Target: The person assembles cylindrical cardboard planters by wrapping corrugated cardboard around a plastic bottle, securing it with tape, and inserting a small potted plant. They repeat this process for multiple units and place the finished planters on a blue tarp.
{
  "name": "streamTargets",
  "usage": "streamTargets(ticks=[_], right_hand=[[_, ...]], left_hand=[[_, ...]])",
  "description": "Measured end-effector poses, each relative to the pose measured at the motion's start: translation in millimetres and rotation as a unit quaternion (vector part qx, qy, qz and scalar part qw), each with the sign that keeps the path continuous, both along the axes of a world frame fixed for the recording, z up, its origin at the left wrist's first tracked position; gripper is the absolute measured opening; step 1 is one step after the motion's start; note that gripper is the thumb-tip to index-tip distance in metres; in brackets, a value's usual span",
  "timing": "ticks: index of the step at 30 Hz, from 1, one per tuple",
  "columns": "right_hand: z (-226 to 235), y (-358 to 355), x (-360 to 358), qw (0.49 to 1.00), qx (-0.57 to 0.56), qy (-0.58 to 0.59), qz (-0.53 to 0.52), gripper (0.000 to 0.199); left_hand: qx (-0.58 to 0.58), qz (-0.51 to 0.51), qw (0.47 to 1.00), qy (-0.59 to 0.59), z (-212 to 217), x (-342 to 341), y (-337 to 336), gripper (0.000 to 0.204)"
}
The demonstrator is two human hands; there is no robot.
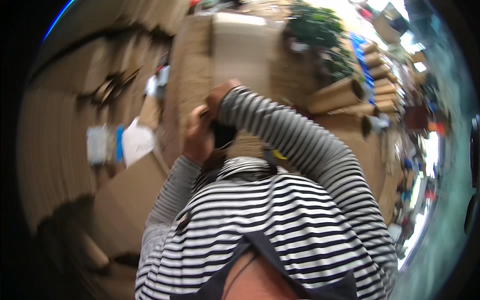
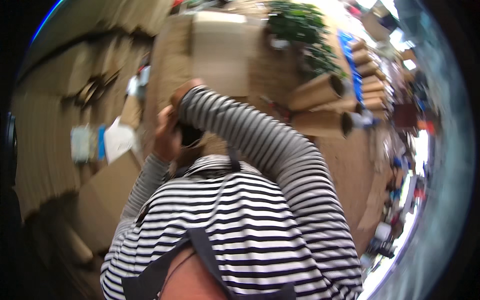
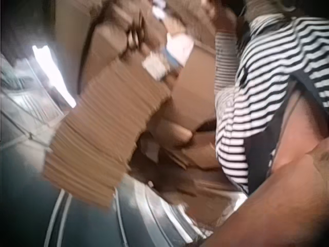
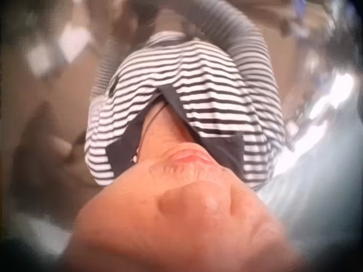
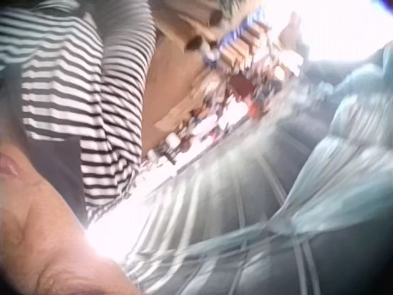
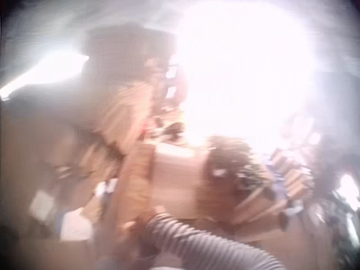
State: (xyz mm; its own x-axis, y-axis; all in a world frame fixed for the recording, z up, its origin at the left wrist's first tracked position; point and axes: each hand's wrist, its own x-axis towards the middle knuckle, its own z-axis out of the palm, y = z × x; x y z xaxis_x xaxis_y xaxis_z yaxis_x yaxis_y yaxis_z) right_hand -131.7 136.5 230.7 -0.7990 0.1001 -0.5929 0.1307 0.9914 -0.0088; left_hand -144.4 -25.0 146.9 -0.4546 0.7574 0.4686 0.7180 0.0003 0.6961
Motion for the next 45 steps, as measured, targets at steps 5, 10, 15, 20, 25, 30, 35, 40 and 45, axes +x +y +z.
streamTargets(ticks=[5, 10, 15, 20, 25, 30, 35, 40, 45], right_hand=[[25.4, -1.7, 16.2, 0.999, -0.007, -0.005, -0.040, 0.033], [38.0, -19.1, 73.5, 0.917, 0.053, 0.396, 0.006, 0.023], [5.2, -30.7, 128.1, 0.956, -0.150, 0.249, -0.045, 0.027], [-16.3, -36.3, 131.7, 0.951, -0.092, 0.283, -0.079, 0.026], [-33.9, -28.1, 145.9, 0.943, -0.125, 0.230, -0.204, 0.031], [-18.3, -28.4, 178.6, 0.871, -0.108, 0.407, -0.255, 0.022], [77.9, -31.2, 262.9, 0.787, -0.052, 0.500, -0.357, 0.022], [128.4, -41.9, 354.8, 0.734, 0.083, 0.509, -0.441, 0.011], [129.7, -25.7, 439.7, 0.667, 0.251, 0.447, -0.540, 0.019]], left_hand=[[-0.048, -0.020, 0.998, -0.028, 5.7, 1.1, 2.0, 0.053], [-0.050, 0.003, 0.998, -0.041, -6.3, -14.5, 1.4, 0.048], [-0.040, -0.029, 0.997, -0.054, -4.8, -31.8, -0.6, 0.046], [-0.048, -0.066, 0.995, -0.063, 2.5, -25.8, 13.1, 0.048], [-0.041, -0.111, 0.983, -0.143, -1.8, -23.5, 25.7, 0.049], [-0.024, -0.141, 0.944, -0.298, -0.1, -32.8, 26.1, 0.068], [-0.071, -0.118, 0.950, -0.279, -20.1, -55.6, 17.2, 0.061], [-0.114, -0.115, 0.949, -0.269, -38.1, -52.7, 18.4, 0.054], [-0.148, -0.160, 0.967, -0.134, -21.0, -20.3, 38.4, 0.049]])
